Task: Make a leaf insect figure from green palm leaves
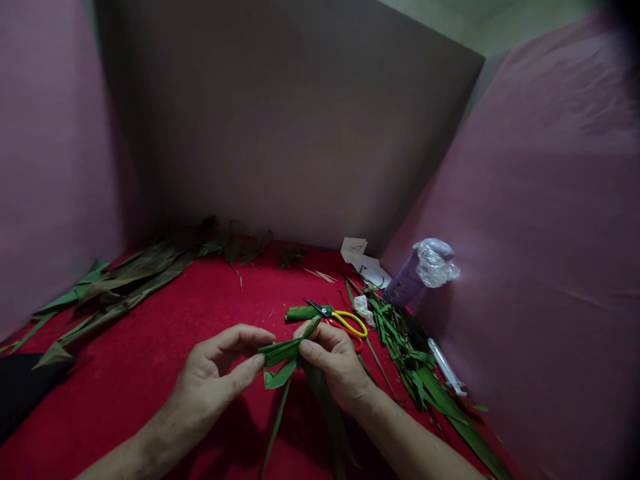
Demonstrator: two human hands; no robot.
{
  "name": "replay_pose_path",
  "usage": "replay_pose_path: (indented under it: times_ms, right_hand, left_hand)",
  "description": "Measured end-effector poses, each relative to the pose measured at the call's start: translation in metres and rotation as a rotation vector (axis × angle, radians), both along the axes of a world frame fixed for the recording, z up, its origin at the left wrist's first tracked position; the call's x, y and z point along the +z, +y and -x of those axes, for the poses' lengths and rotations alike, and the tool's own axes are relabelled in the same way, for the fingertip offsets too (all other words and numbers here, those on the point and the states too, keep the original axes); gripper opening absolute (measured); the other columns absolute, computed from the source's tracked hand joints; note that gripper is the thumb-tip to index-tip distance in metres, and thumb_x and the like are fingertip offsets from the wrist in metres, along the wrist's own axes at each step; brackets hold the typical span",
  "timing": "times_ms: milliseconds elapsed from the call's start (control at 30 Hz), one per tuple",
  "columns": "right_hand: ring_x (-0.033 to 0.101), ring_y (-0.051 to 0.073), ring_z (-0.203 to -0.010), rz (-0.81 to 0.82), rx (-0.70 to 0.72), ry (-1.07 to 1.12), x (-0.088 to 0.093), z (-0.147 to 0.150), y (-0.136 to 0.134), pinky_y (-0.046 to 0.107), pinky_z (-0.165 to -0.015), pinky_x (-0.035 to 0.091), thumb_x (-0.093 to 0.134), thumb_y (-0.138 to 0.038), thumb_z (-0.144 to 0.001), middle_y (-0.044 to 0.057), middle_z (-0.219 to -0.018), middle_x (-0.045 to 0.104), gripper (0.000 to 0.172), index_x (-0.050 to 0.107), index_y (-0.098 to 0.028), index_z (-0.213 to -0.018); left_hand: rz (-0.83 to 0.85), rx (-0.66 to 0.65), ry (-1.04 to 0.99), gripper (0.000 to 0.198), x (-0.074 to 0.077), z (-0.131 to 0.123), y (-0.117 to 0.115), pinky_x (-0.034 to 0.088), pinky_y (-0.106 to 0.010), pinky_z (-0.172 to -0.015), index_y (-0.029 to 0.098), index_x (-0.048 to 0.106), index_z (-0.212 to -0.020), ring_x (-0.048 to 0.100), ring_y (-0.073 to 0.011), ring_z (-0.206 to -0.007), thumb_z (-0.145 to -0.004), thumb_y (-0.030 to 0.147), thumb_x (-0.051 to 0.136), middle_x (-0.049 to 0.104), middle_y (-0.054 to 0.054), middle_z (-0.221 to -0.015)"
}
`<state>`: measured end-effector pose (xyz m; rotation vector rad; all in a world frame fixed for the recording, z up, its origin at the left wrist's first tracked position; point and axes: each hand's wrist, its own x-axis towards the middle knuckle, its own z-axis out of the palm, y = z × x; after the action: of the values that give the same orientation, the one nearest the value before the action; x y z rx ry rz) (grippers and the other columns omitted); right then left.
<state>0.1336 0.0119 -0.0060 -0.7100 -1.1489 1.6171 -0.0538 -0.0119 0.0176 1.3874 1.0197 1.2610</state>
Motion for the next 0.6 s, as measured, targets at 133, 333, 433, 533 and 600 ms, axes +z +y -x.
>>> replay_pose_path:
  times_ms: [133,333,433,533,600]
  right_hand:
    - [0.046,0.009,-0.061,-0.071,0.029,-0.022,0.0018,-0.0032,0.0005,0.020,-0.060,0.037,0.070,-0.028,-0.071,-0.001,-0.069,0.051,0.015,0.065,-0.014,-0.076]
    - [0.046,0.011,-0.064,-0.189,0.044,-0.056,0.0023,-0.0033,0.0010,0.023,-0.061,0.038,0.067,-0.027,-0.073,0.000,-0.071,0.050,0.011,0.066,-0.016,-0.075]
    - [0.048,0.012,-0.067,-0.240,0.063,-0.077,0.0034,-0.0026,0.0003,0.025,-0.064,0.039,0.066,-0.027,-0.074,0.001,-0.072,0.052,0.011,0.066,-0.016,-0.073]
    - [0.048,0.013,-0.067,-0.231,0.068,-0.055,0.0028,-0.0018,-0.0006,0.025,-0.063,0.038,0.068,-0.028,-0.073,0.002,-0.072,0.054,0.013,0.066,-0.016,-0.072]
    - [0.047,0.012,-0.065,-0.165,0.080,-0.015,0.0015,-0.0006,-0.0018,0.025,-0.062,0.037,0.069,-0.029,-0.071,0.001,-0.071,0.053,0.014,0.065,-0.016,-0.070]
  left_hand:
    - [-0.012,-0.031,0.002,0.011,0.0002,0.0002,-0.0021,0.052,-0.023,-0.070,0.023,0.069,-0.082,0.066,-0.0174,-0.076,-0.073,0.019,0.064,0.072,-0.002,-0.079]
    - [-0.141,-0.032,0.048,0.014,-0.0009,0.0004,-0.0069,0.051,-0.022,-0.069,0.025,0.068,-0.084,0.064,-0.0155,-0.076,-0.073,0.017,0.064,0.070,0.000,-0.078]
    - [-0.244,-0.065,0.090,0.019,-0.0018,0.0011,-0.0086,0.050,-0.021,-0.070,0.027,0.067,-0.089,0.063,-0.0151,-0.079,-0.075,0.014,0.062,0.069,0.001,-0.082]
    - [-0.292,-0.090,0.124,0.023,-0.0023,0.0017,-0.0095,0.049,-0.022,-0.073,0.029,0.065,-0.092,0.062,-0.0152,-0.083,-0.077,0.012,0.060,0.068,0.001,-0.085]
    - [-0.313,-0.098,0.144,0.024,-0.0025,0.0017,-0.0102,0.049,-0.023,-0.074,0.029,0.065,-0.092,0.062,-0.0156,-0.083,-0.077,0.011,0.060,0.068,0.001,-0.085]
